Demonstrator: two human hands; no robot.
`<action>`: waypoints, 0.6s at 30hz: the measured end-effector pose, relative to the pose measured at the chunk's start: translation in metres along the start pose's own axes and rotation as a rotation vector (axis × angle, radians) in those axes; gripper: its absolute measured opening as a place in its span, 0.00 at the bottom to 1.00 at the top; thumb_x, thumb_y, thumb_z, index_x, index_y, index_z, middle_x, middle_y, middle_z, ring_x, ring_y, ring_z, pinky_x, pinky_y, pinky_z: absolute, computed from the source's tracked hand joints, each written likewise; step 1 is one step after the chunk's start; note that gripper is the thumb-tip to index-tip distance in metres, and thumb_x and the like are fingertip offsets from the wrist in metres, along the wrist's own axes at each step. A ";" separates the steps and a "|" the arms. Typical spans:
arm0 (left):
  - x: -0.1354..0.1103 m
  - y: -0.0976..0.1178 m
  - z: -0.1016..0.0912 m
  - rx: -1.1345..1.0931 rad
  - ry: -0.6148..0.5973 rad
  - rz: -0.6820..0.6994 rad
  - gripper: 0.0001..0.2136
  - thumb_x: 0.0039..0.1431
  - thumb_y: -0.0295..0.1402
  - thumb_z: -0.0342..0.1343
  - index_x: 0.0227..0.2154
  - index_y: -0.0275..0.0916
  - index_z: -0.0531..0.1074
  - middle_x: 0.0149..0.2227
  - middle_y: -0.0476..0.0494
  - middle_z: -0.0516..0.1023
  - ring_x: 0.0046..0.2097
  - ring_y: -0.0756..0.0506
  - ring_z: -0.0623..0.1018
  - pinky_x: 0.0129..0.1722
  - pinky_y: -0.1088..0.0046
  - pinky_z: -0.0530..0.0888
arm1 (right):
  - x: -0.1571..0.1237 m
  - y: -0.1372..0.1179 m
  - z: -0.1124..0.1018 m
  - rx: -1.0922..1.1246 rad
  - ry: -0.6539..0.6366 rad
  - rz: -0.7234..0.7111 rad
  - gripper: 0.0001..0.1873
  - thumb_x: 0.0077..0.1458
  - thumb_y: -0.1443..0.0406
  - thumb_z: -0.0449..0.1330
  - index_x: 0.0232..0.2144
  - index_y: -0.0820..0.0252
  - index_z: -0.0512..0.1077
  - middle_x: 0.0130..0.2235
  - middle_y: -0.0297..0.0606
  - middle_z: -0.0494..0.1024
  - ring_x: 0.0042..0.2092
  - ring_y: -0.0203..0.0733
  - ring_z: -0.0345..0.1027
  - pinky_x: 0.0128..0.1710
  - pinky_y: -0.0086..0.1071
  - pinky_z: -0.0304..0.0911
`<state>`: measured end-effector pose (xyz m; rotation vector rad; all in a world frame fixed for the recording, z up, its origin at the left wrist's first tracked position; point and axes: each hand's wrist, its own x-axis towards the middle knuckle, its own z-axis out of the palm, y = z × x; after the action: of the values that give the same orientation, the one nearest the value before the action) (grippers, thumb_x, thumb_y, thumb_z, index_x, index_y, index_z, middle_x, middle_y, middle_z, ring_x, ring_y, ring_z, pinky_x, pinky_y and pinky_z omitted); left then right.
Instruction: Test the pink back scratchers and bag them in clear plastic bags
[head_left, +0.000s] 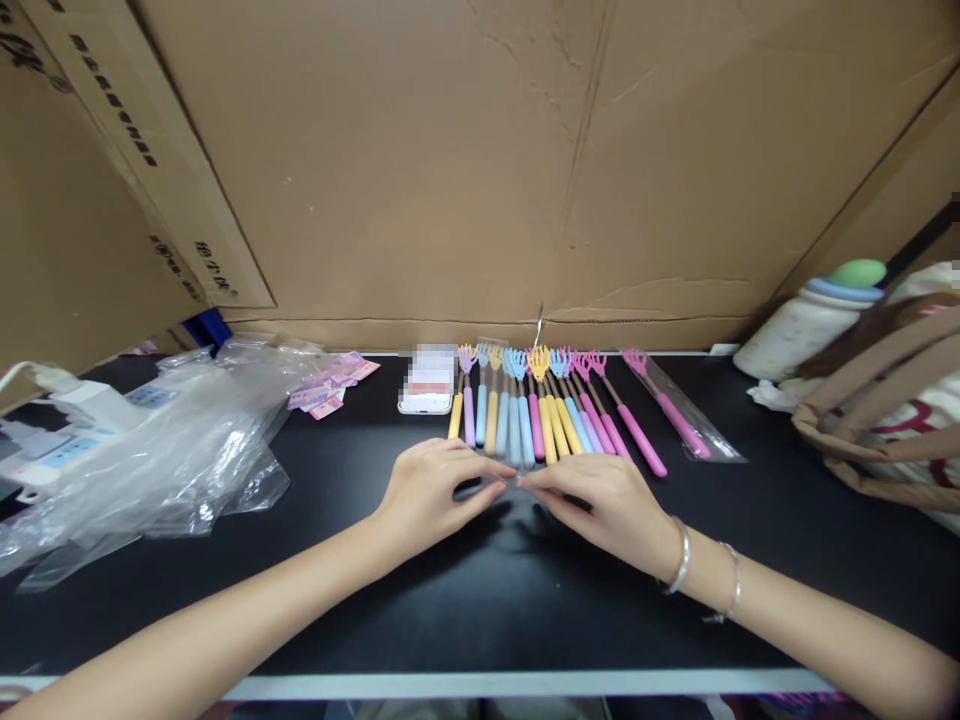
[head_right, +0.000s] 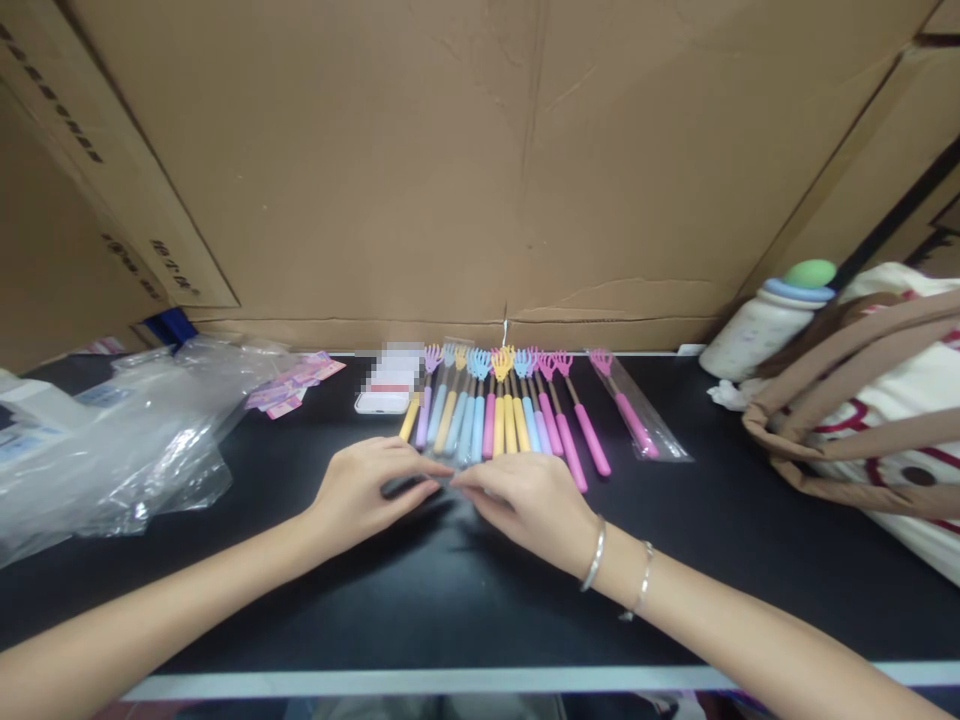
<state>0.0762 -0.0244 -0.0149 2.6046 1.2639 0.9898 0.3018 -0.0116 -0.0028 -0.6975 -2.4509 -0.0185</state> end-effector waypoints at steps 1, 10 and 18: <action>0.000 0.000 0.000 0.023 0.021 0.017 0.07 0.59 0.35 0.54 0.36 0.49 0.77 0.33 0.56 0.80 0.34 0.51 0.77 0.34 0.75 0.68 | -0.001 0.000 0.001 0.023 -0.002 0.022 0.09 0.59 0.68 0.54 0.36 0.57 0.74 0.32 0.33 0.81 0.31 0.32 0.74 0.32 0.24 0.65; 0.003 -0.001 -0.001 0.269 0.213 0.173 0.08 0.58 0.36 0.54 0.26 0.43 0.75 0.25 0.51 0.75 0.31 0.49 0.69 0.30 0.75 0.65 | 0.000 -0.001 0.002 0.085 -0.001 0.052 0.08 0.58 0.68 0.55 0.37 0.56 0.74 0.32 0.31 0.80 0.32 0.32 0.74 0.33 0.24 0.65; 0.003 -0.002 0.000 0.233 0.116 0.152 0.05 0.57 0.31 0.53 0.30 0.43 0.73 0.31 0.51 0.77 0.36 0.49 0.71 0.37 0.72 0.67 | -0.002 0.001 0.001 0.084 0.000 0.051 0.09 0.57 0.70 0.54 0.38 0.56 0.74 0.34 0.33 0.80 0.35 0.33 0.74 0.35 0.25 0.66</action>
<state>0.0763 -0.0209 -0.0144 2.8956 1.2941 1.0937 0.3033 -0.0112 -0.0046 -0.7220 -2.4182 0.1037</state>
